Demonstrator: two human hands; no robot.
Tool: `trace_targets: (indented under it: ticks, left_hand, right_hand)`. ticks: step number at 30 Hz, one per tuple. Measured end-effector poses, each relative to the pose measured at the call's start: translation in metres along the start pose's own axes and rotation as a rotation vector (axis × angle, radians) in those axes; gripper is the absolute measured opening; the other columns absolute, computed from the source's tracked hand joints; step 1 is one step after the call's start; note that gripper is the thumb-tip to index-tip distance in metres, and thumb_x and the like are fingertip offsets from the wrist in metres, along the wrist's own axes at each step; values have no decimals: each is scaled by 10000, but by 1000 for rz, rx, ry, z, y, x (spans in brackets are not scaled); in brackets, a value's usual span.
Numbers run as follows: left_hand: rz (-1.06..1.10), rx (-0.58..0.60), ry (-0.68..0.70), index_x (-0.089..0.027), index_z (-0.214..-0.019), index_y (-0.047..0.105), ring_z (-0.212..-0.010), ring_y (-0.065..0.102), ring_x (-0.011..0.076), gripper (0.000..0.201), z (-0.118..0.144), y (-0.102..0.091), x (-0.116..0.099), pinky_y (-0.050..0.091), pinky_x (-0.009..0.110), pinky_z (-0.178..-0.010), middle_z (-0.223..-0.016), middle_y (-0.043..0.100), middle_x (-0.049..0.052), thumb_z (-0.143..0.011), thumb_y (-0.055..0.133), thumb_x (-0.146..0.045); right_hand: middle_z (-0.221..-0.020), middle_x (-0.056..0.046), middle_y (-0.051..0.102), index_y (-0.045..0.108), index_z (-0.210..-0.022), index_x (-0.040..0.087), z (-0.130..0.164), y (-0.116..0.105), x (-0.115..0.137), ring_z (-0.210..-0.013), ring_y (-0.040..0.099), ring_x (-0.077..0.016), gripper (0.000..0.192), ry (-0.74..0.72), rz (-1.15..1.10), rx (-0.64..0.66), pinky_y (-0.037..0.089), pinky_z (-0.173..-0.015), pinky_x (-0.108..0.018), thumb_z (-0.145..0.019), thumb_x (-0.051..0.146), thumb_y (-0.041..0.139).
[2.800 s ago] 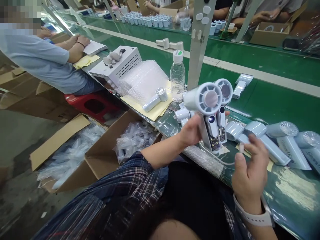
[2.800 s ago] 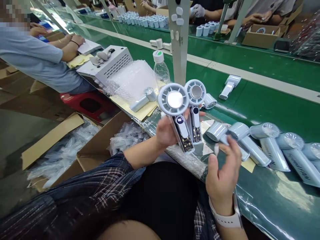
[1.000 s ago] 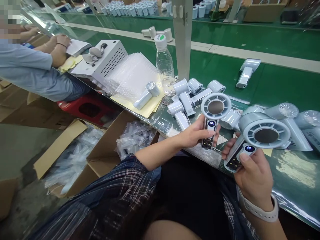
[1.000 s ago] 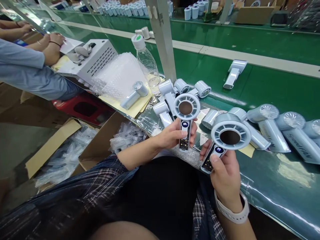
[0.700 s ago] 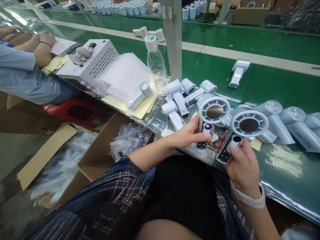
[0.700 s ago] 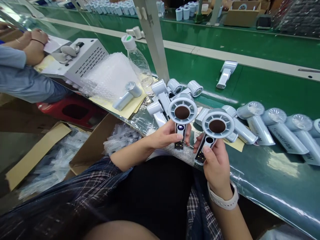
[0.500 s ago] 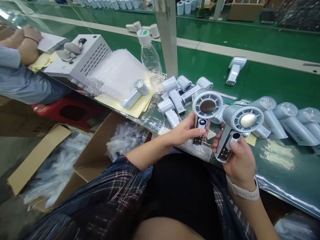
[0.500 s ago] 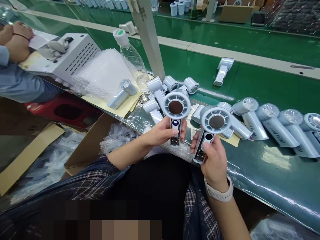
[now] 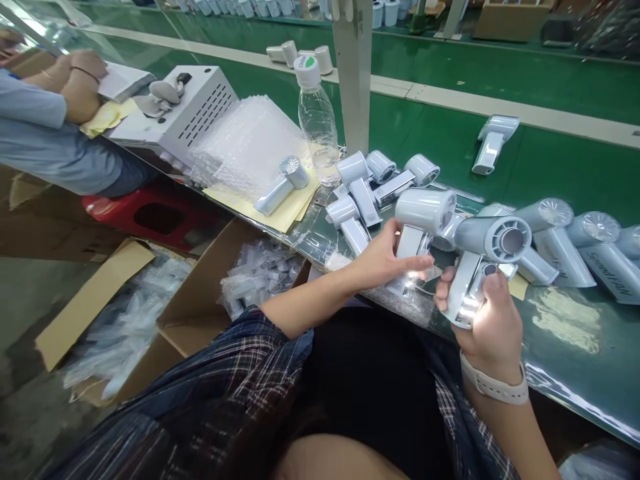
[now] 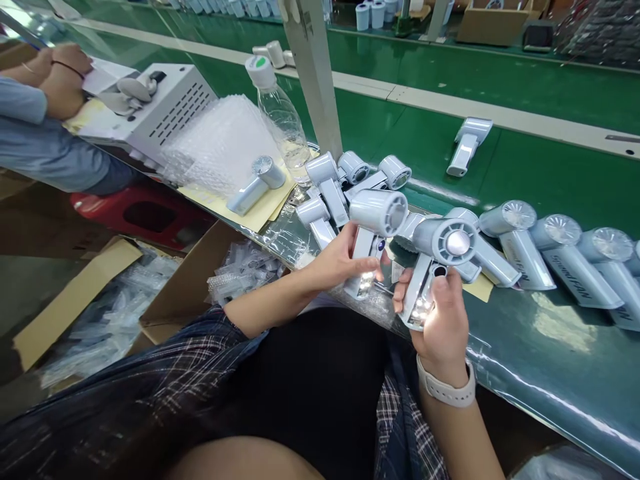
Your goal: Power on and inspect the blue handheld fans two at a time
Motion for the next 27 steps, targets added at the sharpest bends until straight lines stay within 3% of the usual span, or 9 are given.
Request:
trace_targets:
  ticks: [3, 6, 10, 14, 17, 20, 22, 25, 27]
  left_hand:
    - [101, 50, 6, -250, -1135, 374, -649, 734, 196, 706, -2, 4, 3, 579, 329, -622, -922, 775, 38, -839, 779, -746]
    - [157, 92, 32, -260, -1108, 368, -633, 746, 212, 632, 0, 5, 3, 606, 347, -612, -878, 771, 13, -881, 695, -750]
    - [122, 159, 45, -268, -1156, 371, -732, 785, 245, 604, 13, 7, -11, 629, 362, -652, -910, 756, 8, -910, 704, -708]
    - [97, 190, 70, -267, -1167, 400, -688, 713, 174, 578, 26, 10, -31, 564, 299, -642, -891, 703, -22, -928, 748, -662]
    - [126, 166, 68, -249, -1194, 488, -833, 740, 187, 614, 24, 12, -37, 570, 308, -756, -991, 744, 25, -857, 860, -603]
    - [164, 179, 49, -199, -1184, 596, -966, 757, 226, 703, 13, 18, -33, 588, 347, -875, -1082, 765, 85, -710, 989, -538]
    - [178, 255, -18, -173, -1133, 631, -900, 753, 228, 713, 7, 25, -25, 601, 371, -853, -1007, 756, 80, -665, 1014, -549]
    - [186, 277, -42, -171, -1090, 645, -806, 715, 192, 735, 3, 28, -16, 594, 348, -791, -879, 714, 35, -672, 972, -679]
    - [217, 255, -28, -184, -1079, 636, -824, 709, 176, 710, 3, 27, -13, 592, 329, -794, -915, 721, 39, -728, 907, -738]
  right_hand:
    - [-952, -83, 784, 782, -1058, 219, -2, -1, -7, -777, 755, -241, 536, 75, -55, 7, 643, -584, -365, -952, 735, 686]
    - [-1111, -96, 830, 817, -1124, 246, -1, -4, -7, -978, 811, -307, 481, 58, -54, -27, 708, -793, -474, -951, 686, 731]
    - [-1133, -87, 848, 821, -1168, 267, 9, -1, 1, -1066, 821, -343, 439, 34, -52, -66, 714, -853, -544, -952, 644, 758]
    - [-1138, -81, 845, 817, -1158, 270, 18, 6, 19, -1092, 812, -314, 298, -67, -30, -91, 712, -864, -517, -987, 508, 765]
    - [-1146, -85, 835, 816, -1148, 278, 16, 12, 26, -1125, 796, -315, 271, -73, -29, -48, 695, -914, -527, -1015, 491, 711]
    - [-1112, -82, 819, 816, -1125, 283, 11, 17, 22, -1055, 791, -316, 313, 39, -67, -8, 688, -907, -535, -1009, 530, 663]
    - [-980, -77, 792, 815, -1067, 265, 8, 21, 20, -912, 774, -286, 338, 82, -99, 9, 689, -827, -492, -998, 545, 637]
    - [-793, -66, 684, 769, -891, 216, 6, 28, 21, -690, 660, -211, 382, 95, -141, 43, 630, -655, -378, -1002, 511, 554]
    - [-747, -69, 628, 716, -773, 189, 6, 30, 23, -621, 595, -185, 423, 100, -144, 62, 577, -591, -346, -993, 482, 504]
Point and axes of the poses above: each hand's wrist, its own z-axis away from the middle knuckle, its own y-axis out of the palm, x = y × z, the point moved 6 cm from there along -z, towards the middle knuckle
